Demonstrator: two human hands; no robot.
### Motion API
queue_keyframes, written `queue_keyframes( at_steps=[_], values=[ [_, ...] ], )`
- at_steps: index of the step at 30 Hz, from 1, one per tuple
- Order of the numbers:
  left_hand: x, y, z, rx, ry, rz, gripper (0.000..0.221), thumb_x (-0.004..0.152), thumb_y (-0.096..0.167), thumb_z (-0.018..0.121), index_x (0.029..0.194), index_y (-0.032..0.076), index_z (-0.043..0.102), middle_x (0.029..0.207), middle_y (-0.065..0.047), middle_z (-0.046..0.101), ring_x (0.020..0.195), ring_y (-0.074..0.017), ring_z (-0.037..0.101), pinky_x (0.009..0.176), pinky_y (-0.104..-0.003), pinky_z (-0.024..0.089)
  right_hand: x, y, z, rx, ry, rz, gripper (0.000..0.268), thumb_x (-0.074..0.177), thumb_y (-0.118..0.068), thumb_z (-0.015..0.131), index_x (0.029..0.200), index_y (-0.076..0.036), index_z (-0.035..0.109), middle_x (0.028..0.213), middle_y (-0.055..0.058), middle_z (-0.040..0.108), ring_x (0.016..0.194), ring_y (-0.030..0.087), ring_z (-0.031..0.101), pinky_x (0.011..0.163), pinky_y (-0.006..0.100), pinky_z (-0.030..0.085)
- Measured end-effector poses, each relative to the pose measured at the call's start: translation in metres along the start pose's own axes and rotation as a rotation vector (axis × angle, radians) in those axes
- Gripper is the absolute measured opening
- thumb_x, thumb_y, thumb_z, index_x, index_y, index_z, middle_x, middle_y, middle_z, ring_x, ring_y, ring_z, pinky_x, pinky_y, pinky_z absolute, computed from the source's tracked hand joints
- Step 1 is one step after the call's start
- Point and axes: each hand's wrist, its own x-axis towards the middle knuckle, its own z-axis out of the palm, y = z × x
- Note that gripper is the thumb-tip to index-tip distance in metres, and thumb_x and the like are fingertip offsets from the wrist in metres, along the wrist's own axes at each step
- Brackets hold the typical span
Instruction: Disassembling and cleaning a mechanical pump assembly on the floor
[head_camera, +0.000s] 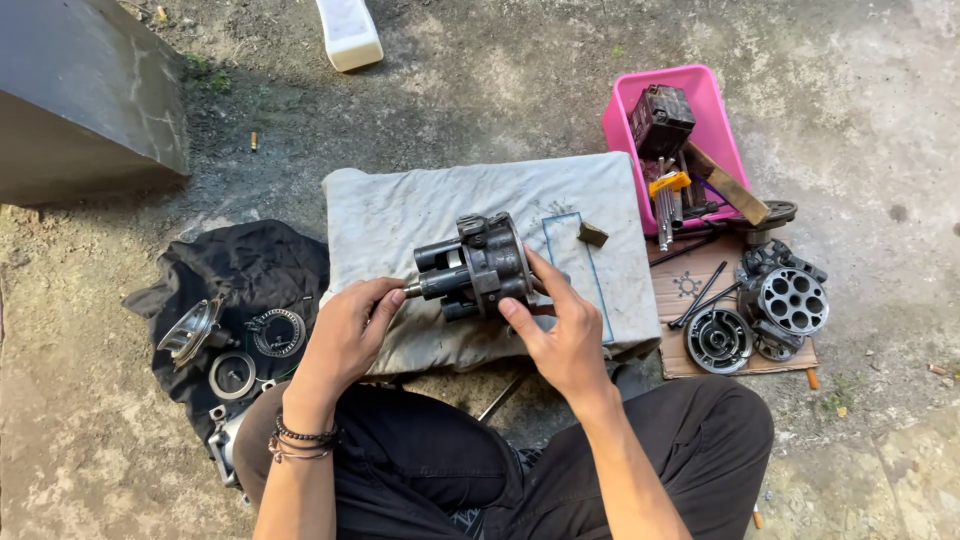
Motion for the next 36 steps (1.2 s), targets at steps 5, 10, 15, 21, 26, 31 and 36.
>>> queue_keyframes(
  at_steps=[5, 10, 15, 21, 26, 31, 36],
  values=[
    [-0.001, 0.002, 0.0, -0.003, 0.024, 0.014, 0.03, 0.106, 0.031, 0.048, 0.116, 0.017, 0.073, 0.075, -0.018, 0.07, 0.079, -0.0385, 0.068, 0.075, -0.049, 0.055, 0.003, 0.007, -0.007, 0.049, -0.064, -0.011, 0.052, 0.095, -0.027, 0.07, 0.143, -0.01, 0.06, 0.128, 0.019, 0.071, 0.111, 0.04, 0.07, 0.077, 0.041, 0.064],
    [-0.001, 0.001, 0.004, 0.008, 0.05, 0.027, 0.032, 0.106, 0.034, 0.048, 0.117, 0.016, 0.072, 0.073, -0.02, 0.067, 0.079, -0.0406, 0.067, 0.074, -0.05, 0.054, 0.003, -0.008, -0.013, -0.029, -0.114, -0.047, 0.05, 0.1, -0.023, 0.06, 0.147, -0.006, 0.053, 0.127, 0.026, 0.068, 0.11, 0.046, 0.067, 0.076, 0.047, 0.063],
    [0.0, -0.001, 0.004, 0.014, 0.071, 0.059, 0.029, 0.105, 0.034, 0.051, 0.112, 0.017, 0.073, 0.069, -0.016, 0.064, 0.077, -0.0383, 0.067, 0.073, -0.048, 0.054, 0.001, -0.011, -0.017, -0.061, -0.173, -0.048, 0.049, 0.103, -0.019, 0.05, 0.151, -0.007, 0.047, 0.128, 0.028, 0.067, 0.108, 0.048, 0.067, 0.077, 0.055, 0.062],
    [0.0, -0.004, 0.007, 0.011, 0.096, 0.078, 0.026, 0.105, 0.034, 0.053, 0.11, 0.018, 0.073, 0.068, -0.014, 0.063, 0.076, -0.0359, 0.066, 0.072, -0.047, 0.053, -0.005, 0.011, -0.015, 0.049, -0.162, 0.014, 0.042, 0.1, -0.019, 0.058, 0.14, -0.006, 0.056, 0.122, 0.025, 0.071, 0.109, 0.045, 0.068, 0.078, 0.049, 0.062],
    [0.005, -0.002, 0.007, 0.034, 0.114, 0.077, 0.026, 0.105, 0.034, 0.053, 0.108, 0.019, 0.073, 0.065, -0.013, 0.06, 0.074, -0.0348, 0.065, 0.072, -0.047, 0.054, -0.001, 0.014, -0.018, 0.12, -0.163, 0.034, 0.042, 0.097, -0.018, 0.065, 0.136, -0.005, 0.059, 0.124, 0.026, 0.07, 0.111, 0.044, 0.069, 0.082, 0.049, 0.062],
    [0.01, -0.006, 0.009, 0.058, 0.106, 0.055, 0.026, 0.104, 0.039, 0.054, 0.105, 0.023, 0.074, 0.064, -0.008, 0.059, 0.074, -0.0303, 0.064, 0.072, -0.044, 0.054, 0.003, 0.018, -0.021, 0.21, -0.178, 0.066, 0.04, 0.094, -0.015, 0.068, 0.132, -0.004, 0.062, 0.137, 0.023, 0.063, 0.116, 0.042, 0.067, 0.085, 0.048, 0.06],
    [0.012, -0.001, 0.005, 0.093, 0.044, 0.006, 0.028, 0.103, 0.039, 0.051, 0.105, 0.022, 0.074, 0.063, -0.015, 0.058, 0.074, -0.0398, 0.065, 0.072, -0.05, 0.052, 0.008, 0.028, -0.019, 0.318, -0.258, 0.078, 0.05, 0.089, -0.015, 0.075, 0.135, -0.004, 0.062, 0.151, 0.02, 0.048, 0.125, 0.041, 0.061, 0.092, 0.049, 0.057]
  ],
)
